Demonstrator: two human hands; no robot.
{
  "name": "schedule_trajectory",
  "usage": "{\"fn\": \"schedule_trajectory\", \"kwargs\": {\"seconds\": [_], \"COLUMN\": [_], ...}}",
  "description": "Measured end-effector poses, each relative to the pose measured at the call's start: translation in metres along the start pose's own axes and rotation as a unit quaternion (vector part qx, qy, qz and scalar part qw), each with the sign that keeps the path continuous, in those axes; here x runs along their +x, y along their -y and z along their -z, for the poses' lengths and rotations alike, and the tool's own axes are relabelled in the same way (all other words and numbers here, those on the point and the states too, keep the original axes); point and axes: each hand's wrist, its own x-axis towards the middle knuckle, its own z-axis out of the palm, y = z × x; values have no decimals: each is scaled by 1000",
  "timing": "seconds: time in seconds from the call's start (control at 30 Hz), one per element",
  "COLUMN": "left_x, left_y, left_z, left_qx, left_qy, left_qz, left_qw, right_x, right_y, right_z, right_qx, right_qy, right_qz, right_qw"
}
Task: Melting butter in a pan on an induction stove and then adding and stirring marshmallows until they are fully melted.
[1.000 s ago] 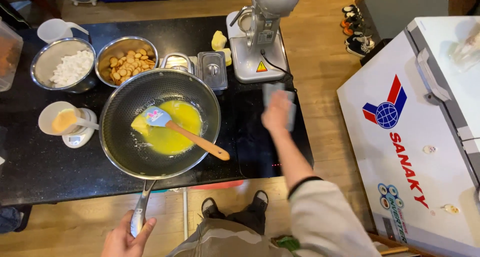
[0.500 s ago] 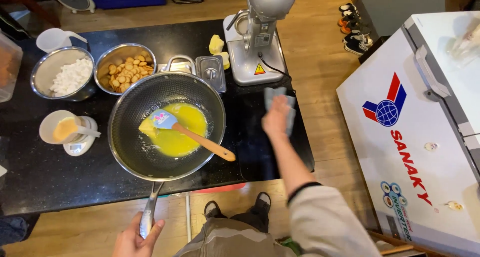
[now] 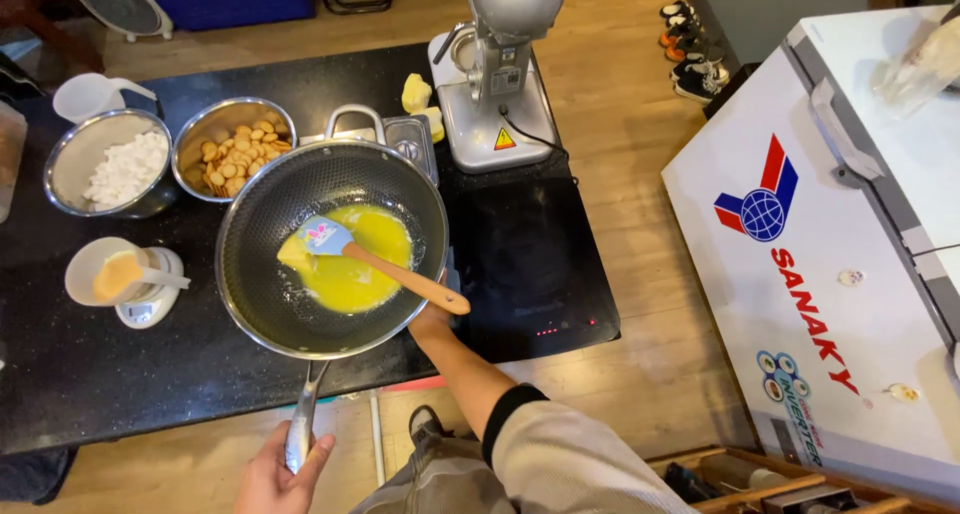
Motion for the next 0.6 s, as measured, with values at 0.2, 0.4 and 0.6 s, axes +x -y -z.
{"fn": "schedule_trajectory", "kwargs": {"seconds": [0.2,0.4,0.6], "left_x": [12,27,26], "left_y": [2,-31,-103], "left_z": [11,11,-23], "left_qx": [69,158,194], "left_qy": [33,131,249], "left_qz": [-30,-88,-139], "left_qw": [997,975,939], "right_x": [-66,-160,-231], "right_y": [27,15,-20], "right_z": [7,76,176], "right_qx": [153,315,461], "right_qy": [38,-5,-153], "right_qz": [19,-77,-135], "right_qw": [987,946,864]}}
